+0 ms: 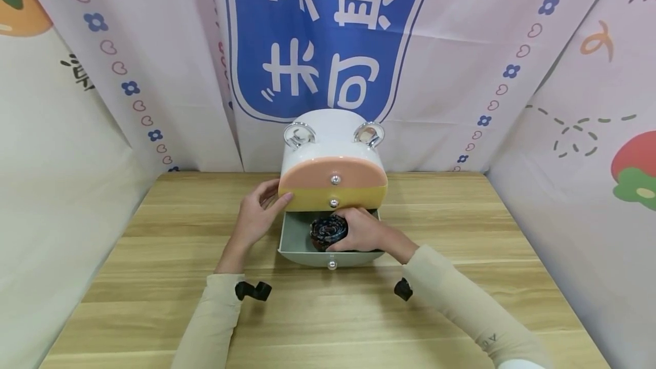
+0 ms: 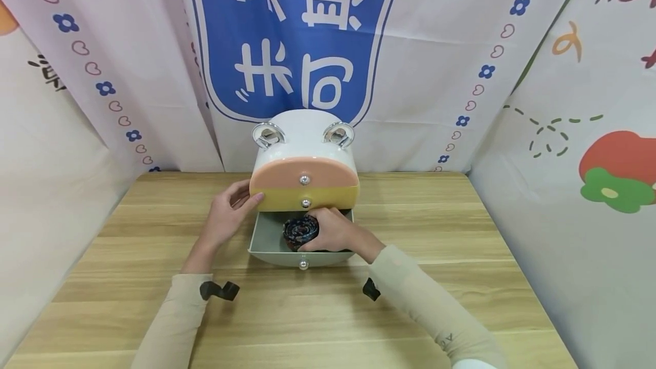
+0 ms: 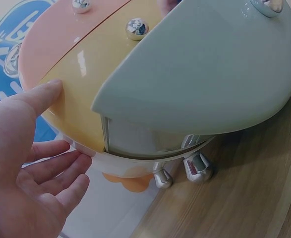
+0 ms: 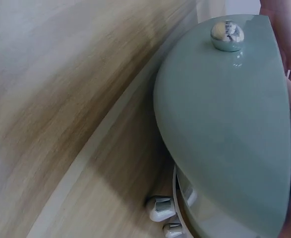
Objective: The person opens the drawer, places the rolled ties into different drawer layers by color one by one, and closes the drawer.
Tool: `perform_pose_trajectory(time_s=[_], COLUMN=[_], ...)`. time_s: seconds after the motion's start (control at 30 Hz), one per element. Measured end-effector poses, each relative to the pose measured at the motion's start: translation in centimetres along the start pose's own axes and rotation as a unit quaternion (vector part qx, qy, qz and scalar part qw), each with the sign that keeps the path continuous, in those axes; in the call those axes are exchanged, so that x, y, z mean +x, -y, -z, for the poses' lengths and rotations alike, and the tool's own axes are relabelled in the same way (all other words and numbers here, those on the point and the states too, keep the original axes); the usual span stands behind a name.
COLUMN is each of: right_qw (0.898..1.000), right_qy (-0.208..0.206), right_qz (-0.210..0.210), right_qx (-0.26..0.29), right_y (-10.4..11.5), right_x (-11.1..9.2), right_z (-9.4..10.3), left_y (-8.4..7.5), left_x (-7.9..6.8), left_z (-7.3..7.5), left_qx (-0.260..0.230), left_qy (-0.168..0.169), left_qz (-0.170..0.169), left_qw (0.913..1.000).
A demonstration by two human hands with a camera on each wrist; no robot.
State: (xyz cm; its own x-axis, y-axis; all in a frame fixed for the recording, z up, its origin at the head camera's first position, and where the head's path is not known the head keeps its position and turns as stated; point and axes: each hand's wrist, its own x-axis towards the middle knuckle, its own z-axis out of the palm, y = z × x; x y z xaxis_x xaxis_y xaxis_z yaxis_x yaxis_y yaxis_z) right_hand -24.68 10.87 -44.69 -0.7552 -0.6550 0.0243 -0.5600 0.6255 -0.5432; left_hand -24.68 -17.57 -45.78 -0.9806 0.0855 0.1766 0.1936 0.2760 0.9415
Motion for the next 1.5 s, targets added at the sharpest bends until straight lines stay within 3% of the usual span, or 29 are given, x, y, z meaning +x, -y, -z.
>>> perform_pose_trajectory(time_s=[0.4, 0.73, 0.9, 1.03, 1.2, 1.5], right_qw=[0.999, 0.998, 0.998, 0.998, 0.998, 0.995], right_qy=[0.025, 0.059, 0.063, 0.044, -0.008, -0.076], right_qz=[0.014, -0.023, -0.025, -0.027, 0.008, 0.030], right_qx=[-0.043, 0.002, -0.006, -0.025, -0.055, -0.065], right_y=[-0.5, 0.7, 1.8, 3.0, 4.5, 5.7], right_x=[-0.2, -1.9, -3.3, -4.6, -5.9, -7.4], right_z=[0.1, 3.3, 4.6, 5.0, 4.7, 2.0], left_y=[0.0, 0.3, 0.3, 0.4, 0.5, 0.6], left_x=[0.1, 0.2, 0.3, 0.3, 0.4, 0.5], left_z=[-0.1, -0.1, -0.1, -0.1, -0.1, 0.0], left_qx=[-0.005, -0.001, -0.001, 0.000, 0.000, 0.005], left_qy=[0.001, -0.001, -0.002, -0.001, 0.001, 0.001], left_qz=[-0.004, 0.004, 0.007, 0.007, 0.010, 0.009], left_qw=[1.0000, 1.0000, 1.0000, 1.0000, 0.9999, 0.9999])
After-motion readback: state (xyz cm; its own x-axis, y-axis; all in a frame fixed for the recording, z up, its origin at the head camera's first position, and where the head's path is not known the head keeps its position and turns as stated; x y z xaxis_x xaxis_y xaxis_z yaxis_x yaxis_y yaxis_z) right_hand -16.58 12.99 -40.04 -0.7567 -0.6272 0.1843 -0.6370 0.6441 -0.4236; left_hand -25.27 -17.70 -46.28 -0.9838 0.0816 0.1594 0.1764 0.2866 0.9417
